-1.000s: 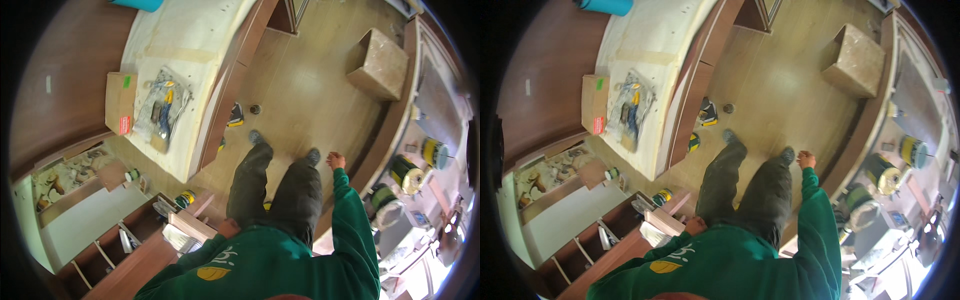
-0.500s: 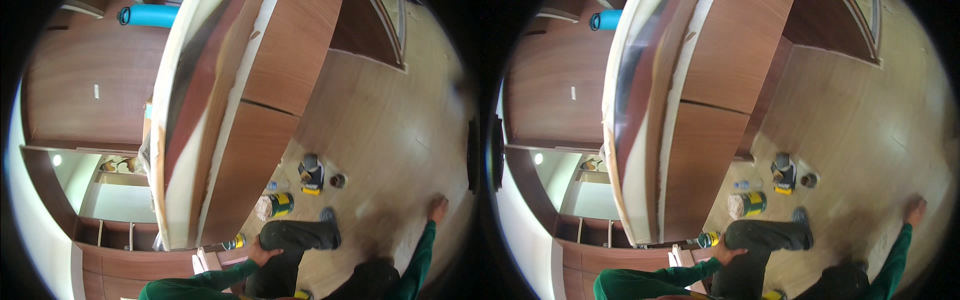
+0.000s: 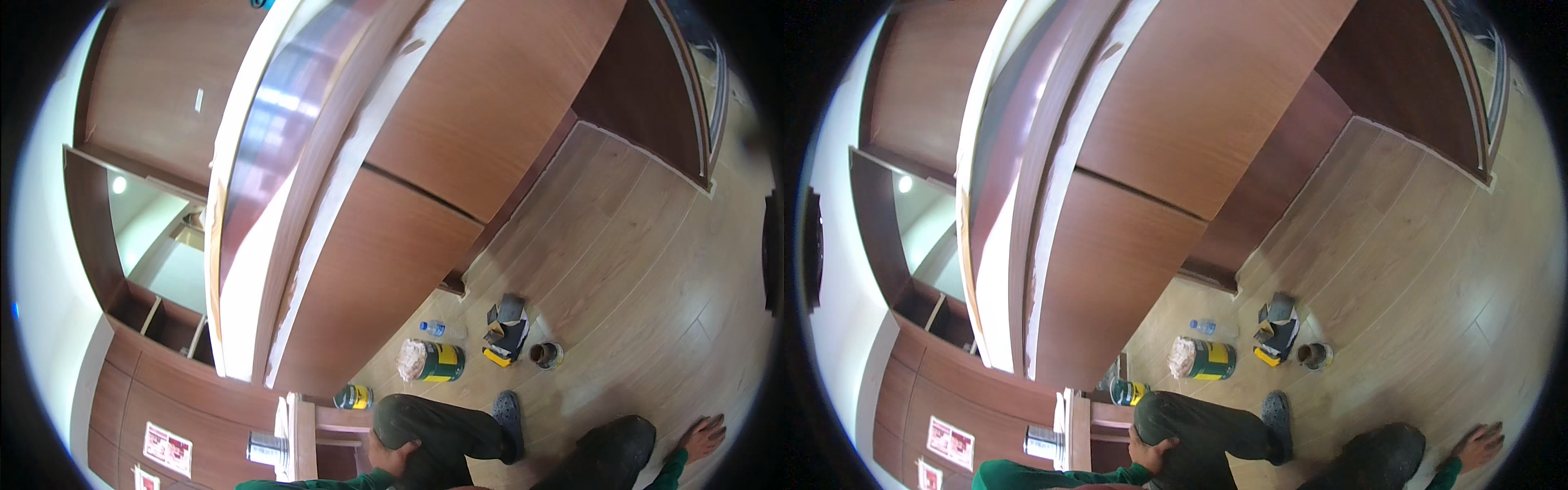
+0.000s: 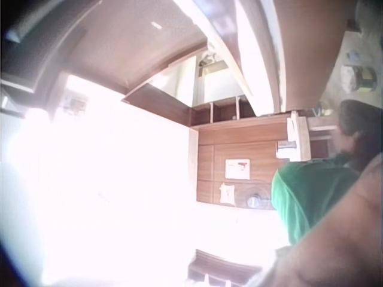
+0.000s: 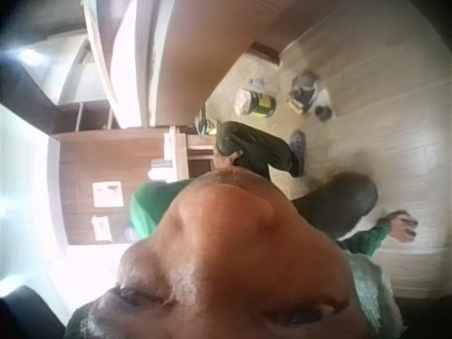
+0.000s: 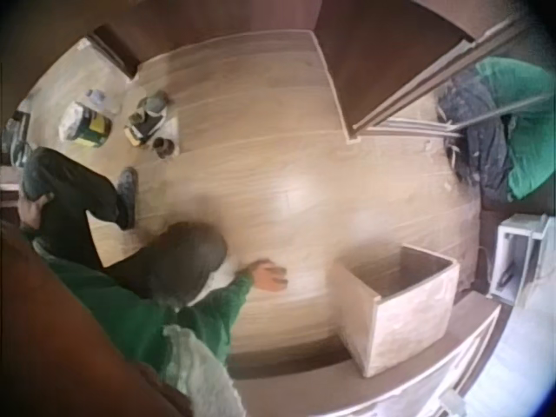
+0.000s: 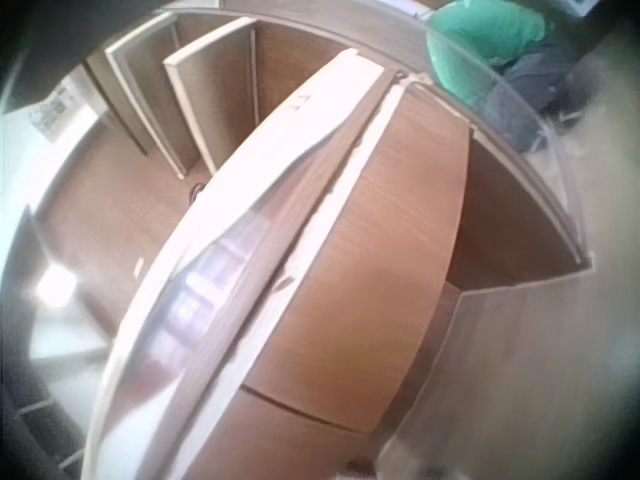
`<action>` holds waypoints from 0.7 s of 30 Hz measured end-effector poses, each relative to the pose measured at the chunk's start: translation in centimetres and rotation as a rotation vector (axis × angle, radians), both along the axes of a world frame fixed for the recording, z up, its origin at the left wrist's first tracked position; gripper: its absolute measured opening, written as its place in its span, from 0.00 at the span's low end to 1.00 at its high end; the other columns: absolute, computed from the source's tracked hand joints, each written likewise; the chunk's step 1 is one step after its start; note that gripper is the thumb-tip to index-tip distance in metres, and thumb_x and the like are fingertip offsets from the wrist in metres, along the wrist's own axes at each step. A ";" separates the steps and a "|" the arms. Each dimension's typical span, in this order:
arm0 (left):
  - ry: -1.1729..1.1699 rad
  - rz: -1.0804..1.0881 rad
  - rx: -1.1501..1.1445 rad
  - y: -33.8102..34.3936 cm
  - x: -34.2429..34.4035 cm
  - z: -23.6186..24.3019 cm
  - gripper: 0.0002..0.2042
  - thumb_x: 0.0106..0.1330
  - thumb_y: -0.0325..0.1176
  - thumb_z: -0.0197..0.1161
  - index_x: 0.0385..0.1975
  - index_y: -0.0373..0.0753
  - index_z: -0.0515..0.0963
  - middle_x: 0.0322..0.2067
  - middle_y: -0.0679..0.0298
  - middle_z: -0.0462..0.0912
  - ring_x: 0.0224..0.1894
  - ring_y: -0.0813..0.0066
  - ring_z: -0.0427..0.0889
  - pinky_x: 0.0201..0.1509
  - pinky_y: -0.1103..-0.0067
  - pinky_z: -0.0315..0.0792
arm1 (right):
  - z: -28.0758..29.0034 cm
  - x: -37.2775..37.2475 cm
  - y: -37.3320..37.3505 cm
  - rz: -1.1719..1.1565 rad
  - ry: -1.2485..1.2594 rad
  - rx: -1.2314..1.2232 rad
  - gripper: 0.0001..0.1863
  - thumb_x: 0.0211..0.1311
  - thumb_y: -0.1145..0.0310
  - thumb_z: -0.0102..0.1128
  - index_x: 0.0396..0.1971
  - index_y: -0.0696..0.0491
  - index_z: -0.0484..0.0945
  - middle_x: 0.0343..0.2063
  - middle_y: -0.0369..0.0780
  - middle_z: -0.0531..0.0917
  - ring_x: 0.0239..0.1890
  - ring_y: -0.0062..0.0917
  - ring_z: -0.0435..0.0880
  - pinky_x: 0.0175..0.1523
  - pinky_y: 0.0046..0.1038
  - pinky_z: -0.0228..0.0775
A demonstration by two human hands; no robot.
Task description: The person sands a wooden furniture edge with a sanding block, then applies a finish using a brush from a small can. They wipe the edge with a cloth afterward. The work occurs in a room with scattered tools and paint cans.
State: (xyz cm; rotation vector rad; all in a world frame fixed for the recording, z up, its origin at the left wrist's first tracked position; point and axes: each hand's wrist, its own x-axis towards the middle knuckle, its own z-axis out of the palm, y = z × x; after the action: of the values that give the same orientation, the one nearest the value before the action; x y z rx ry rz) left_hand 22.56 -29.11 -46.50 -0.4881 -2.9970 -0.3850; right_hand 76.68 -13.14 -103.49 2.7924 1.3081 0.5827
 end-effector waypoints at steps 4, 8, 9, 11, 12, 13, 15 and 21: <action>-0.007 0.026 0.117 -1.0 2.2 1.6 0.48 0.40 0.45 0.83 0.62 0.34 0.64 0.52 0.45 0.80 0.55 0.48 0.80 0.60 0.63 0.73 | 2.8 -1.3 0.2 -0.066 -0.012 -0.074 0.29 0.75 0.41 0.43 0.71 0.36 0.65 0.63 0.41 0.74 0.65 0.34 0.73 0.65 0.36 0.70; -0.007 0.114 0.089 -4.3 2.7 1.6 0.48 0.40 0.48 0.82 0.61 0.35 0.64 0.51 0.43 0.80 0.55 0.45 0.80 0.59 0.62 0.74 | 3.6 -1.2 0.6 -0.038 0.001 -0.082 0.29 0.74 0.39 0.43 0.69 0.37 0.68 0.62 0.39 0.75 0.64 0.33 0.73 0.65 0.39 0.69; -0.007 0.127 0.081 -4.5 2.9 1.6 0.48 0.40 0.48 0.82 0.61 0.35 0.63 0.51 0.42 0.80 0.55 0.44 0.80 0.59 0.61 0.74 | 2.9 -0.5 0.5 -0.029 0.021 -0.030 0.30 0.74 0.38 0.42 0.68 0.36 0.68 0.62 0.38 0.75 0.64 0.32 0.74 0.63 0.42 0.70; -0.018 0.131 0.090 -4.8 3.5 1.8 0.49 0.40 0.48 0.81 0.62 0.36 0.62 0.50 0.42 0.80 0.55 0.44 0.80 0.58 0.61 0.74 | 3.8 -0.8 1.0 -0.034 -0.014 -0.074 0.29 0.73 0.37 0.43 0.67 0.35 0.69 0.61 0.39 0.75 0.63 0.34 0.75 0.62 0.43 0.71; -0.009 0.125 0.100 -5.4 3.7 1.7 0.48 0.41 0.48 0.81 0.62 0.36 0.62 0.50 0.42 0.80 0.54 0.44 0.80 0.58 0.61 0.74 | 4.5 -1.0 1.2 -0.037 -0.034 -0.097 0.29 0.73 0.37 0.43 0.66 0.34 0.70 0.61 0.39 0.75 0.63 0.35 0.75 0.61 0.43 0.71; 0.003 0.124 0.101 -6.2 4.1 1.8 0.48 0.41 0.48 0.81 0.62 0.36 0.62 0.50 0.42 0.80 0.54 0.44 0.80 0.58 0.61 0.74 | 5.3 -1.4 1.4 -0.065 -0.048 -0.160 0.29 0.72 0.36 0.44 0.66 0.33 0.70 0.60 0.39 0.76 0.63 0.36 0.74 0.61 0.44 0.71; 0.004 0.134 0.112 -7.0 4.9 1.9 0.47 0.41 0.48 0.81 0.61 0.34 0.63 0.50 0.42 0.80 0.54 0.45 0.81 0.58 0.61 0.74 | 6.4 -2.3 2.1 -0.134 -0.079 -0.274 0.28 0.71 0.35 0.45 0.64 0.32 0.71 0.59 0.38 0.76 0.63 0.38 0.73 0.62 0.44 0.70; -0.083 -0.004 -0.103 -9.0 3.8 3.8 0.47 0.41 0.52 0.83 0.57 0.32 0.66 0.47 0.40 0.82 0.50 0.48 0.84 0.52 0.65 0.78 | 1.2 1.1 1.2 -0.034 -0.037 -0.011 0.26 0.67 0.32 0.45 0.59 0.24 0.72 0.56 0.36 0.75 0.62 0.37 0.72 0.61 0.46 0.66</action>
State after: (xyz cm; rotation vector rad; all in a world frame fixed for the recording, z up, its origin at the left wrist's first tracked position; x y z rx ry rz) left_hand 26.40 -38.12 -42.66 -0.4990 -3.1082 -0.2587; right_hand 77.77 -11.90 -102.29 2.7752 1.2505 0.6197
